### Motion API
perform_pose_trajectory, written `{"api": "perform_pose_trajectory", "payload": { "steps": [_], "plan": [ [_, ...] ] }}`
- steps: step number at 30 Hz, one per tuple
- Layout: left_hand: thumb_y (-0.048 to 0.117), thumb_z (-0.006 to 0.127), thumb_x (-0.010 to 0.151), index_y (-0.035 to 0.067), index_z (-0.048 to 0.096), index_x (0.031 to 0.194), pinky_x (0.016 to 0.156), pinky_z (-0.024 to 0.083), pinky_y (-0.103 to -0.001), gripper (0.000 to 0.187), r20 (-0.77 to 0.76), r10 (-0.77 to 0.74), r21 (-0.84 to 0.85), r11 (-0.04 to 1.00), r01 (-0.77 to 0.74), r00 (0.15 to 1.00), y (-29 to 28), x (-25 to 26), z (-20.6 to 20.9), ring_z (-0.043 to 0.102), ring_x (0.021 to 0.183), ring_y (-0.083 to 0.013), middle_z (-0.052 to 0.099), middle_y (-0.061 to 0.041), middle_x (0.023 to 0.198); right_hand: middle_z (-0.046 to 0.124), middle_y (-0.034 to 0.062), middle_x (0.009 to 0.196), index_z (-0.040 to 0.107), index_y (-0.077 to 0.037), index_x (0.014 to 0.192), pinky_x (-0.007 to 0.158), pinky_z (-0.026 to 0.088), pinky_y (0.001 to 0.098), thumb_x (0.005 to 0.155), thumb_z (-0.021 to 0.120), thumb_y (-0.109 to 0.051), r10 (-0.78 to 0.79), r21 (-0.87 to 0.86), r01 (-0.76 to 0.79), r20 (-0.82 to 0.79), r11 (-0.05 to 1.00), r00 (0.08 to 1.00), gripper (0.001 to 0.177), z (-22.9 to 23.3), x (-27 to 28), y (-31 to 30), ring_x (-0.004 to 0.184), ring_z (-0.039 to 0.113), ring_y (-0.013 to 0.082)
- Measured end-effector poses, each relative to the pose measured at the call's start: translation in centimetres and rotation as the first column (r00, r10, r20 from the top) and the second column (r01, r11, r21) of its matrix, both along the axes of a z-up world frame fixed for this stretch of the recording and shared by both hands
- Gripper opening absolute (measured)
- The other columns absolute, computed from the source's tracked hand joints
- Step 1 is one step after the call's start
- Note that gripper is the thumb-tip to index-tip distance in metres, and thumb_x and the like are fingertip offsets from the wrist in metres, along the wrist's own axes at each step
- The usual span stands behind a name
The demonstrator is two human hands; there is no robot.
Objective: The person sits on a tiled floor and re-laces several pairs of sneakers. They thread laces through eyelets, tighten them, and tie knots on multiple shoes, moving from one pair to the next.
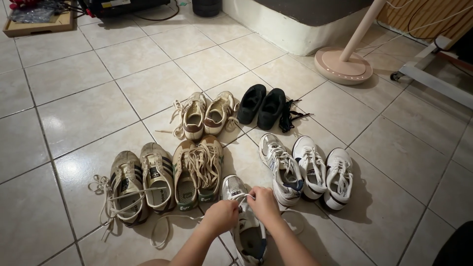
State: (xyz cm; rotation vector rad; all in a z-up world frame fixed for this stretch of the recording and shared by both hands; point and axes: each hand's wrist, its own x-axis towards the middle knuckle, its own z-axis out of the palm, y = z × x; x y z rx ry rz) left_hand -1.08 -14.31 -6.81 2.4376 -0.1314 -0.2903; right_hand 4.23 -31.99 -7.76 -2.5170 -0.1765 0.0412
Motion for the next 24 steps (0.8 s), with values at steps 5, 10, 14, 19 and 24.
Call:
{"api": "perform_pose_trajectory", "payload": {
  "steps": [5,10,14,19,24],
  "plan": [
    [0.031,0.059,0.094,0.009,0.071,0.096,0.08,0.053,-0.051,0.025,0.083,0.153,-0.023,0.988,-0.152,0.985,0.3,-0.1,0.5,0.067,0.09,-0.0396,0.071,-0.015,0.096,0.072,0.0118,0.093,0.07,-0.006,0.089,0.086,0.054,0.0402,0.08,0.075,-0.016,0.135,0.077,-0.135,0.011,0.988,0.991,0.014,-0.7,-0.8,-1.2,0.096,0.067,0.0298],
    [0.018,0.069,0.086,0.005,0.075,0.097,0.08,0.052,-0.048,0.018,0.39,0.111,-0.221,0.975,-0.025,0.914,-0.3,2.6,0.6,0.063,0.092,-0.0419,0.07,-0.017,0.101,0.067,0.0128,0.113,0.068,-0.004,0.104,0.092,0.048,0.044,0.074,0.066,-0.001,0.161,-0.057,-0.151,0.283,0.987,0.946,0.03,-2.8,-6.2,0.0,0.107,0.059,0.0348],
    [0.017,0.069,0.085,0.007,0.076,0.094,0.084,0.054,-0.044,0.015,0.259,0.05,-0.182,0.983,-0.002,0.965,-0.5,2.8,0.5,0.066,0.096,-0.0361,0.07,-0.013,0.098,0.066,0.015,0.113,0.066,0.001,0.103,0.094,0.048,0.0436,0.075,0.062,0.004,0.122,-0.013,-0.125,0.322,0.992,0.939,0.029,-3.5,-7.8,1.0,0.11,0.057,0.0359],
    [0.013,0.068,0.086,0.007,0.075,0.092,0.083,0.052,-0.045,0.011,0.308,-0.1,-0.056,0.991,0.123,0.946,-0.2,2.7,0.5,0.064,0.098,-0.0366,0.068,-0.013,0.096,0.063,0.0134,0.113,0.068,-0.001,0.109,0.092,0.046,0.0441,0.078,0.063,0.003,0.113,-0.057,-0.102,0.248,0.993,0.962,0.032,-1.8,-8.1,1.5,0.107,0.056,0.0354],
    [0.003,0.063,0.085,0.001,0.065,0.094,0.082,0.053,-0.045,0.009,0.365,-0.062,-0.042,0.996,0.084,0.929,0.0,2.9,-1.3,0.064,0.097,-0.0383,0.065,-0.017,0.098,0.059,0.0116,0.107,0.068,-0.002,0.111,0.091,0.048,0.0421,0.075,0.062,0.005,0.124,-0.124,-0.099,0.213,0.987,0.969,0.037,-1.0,-8.7,1.4,0.104,0.056,0.0331]
  ]
}}
